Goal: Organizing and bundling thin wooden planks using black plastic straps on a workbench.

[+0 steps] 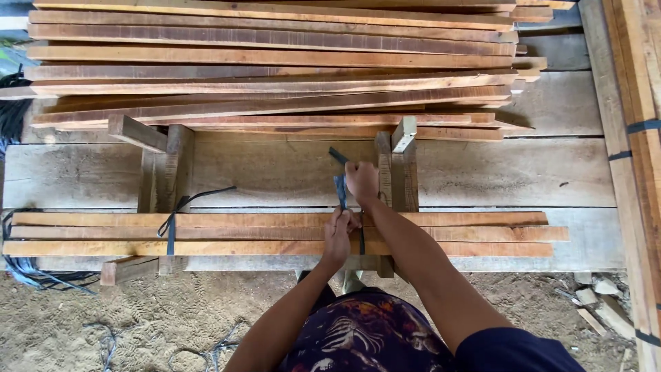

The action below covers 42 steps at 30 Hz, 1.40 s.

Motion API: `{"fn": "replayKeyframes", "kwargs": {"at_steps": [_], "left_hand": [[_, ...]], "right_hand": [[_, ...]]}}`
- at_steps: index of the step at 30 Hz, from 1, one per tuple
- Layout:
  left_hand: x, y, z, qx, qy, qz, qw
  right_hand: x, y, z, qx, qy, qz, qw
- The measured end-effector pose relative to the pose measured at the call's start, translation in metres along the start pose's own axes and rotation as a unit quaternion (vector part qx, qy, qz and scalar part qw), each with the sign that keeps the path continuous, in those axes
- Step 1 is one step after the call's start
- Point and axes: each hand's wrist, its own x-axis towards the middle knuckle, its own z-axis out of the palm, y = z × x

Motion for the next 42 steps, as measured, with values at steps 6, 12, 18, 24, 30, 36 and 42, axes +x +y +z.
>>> {"fn": "replayKeyframes", "kwargs": {"at_steps": [6,12,18,24,30,36,42], "left_hand": [[-0.001,0.001,-0.001,0.018,-0.019,-0.004,1.000],[-0.002,0.007,0.000,0.042,-0.028,0.007,0.999],[-0.006,-0.004,-0.004,0.046,-0.023,-0.009,0.999],[-0.005,0.010,-0.001,0.060,-0.021,-0.007,0.998],[0.006,-0.001,-0.006,0.084,-0.023,-0.005,0.996],[0.032,0.010,-0.014,0.087,-0.093,-0.098,0.987],[0.057,0.003,-0.016,-0.006,-0.045,-0.146,0.988]], "right_hand": [[-0.035,-0.044,-0.039,0.166,-0.055,0.026,0.984],[0.000,0.012,0.019,-0.009,-0.130,0.048,0.990],[0.009,0.090,0.042,-0.279,-0.107,-0.338,0.892],[0.036,0.095,0.073,-0.175,-0.141,0.025,0.974],[0.034,0.038,-0.008,0.119,-0.068,0.046,0.990],[-0.047,-0.011,-0.127,0.215,-0.122,0.023,0.969],[-0.109,-0.003,-0.159,0.152,-0.211,-0.079,0.962]]}}
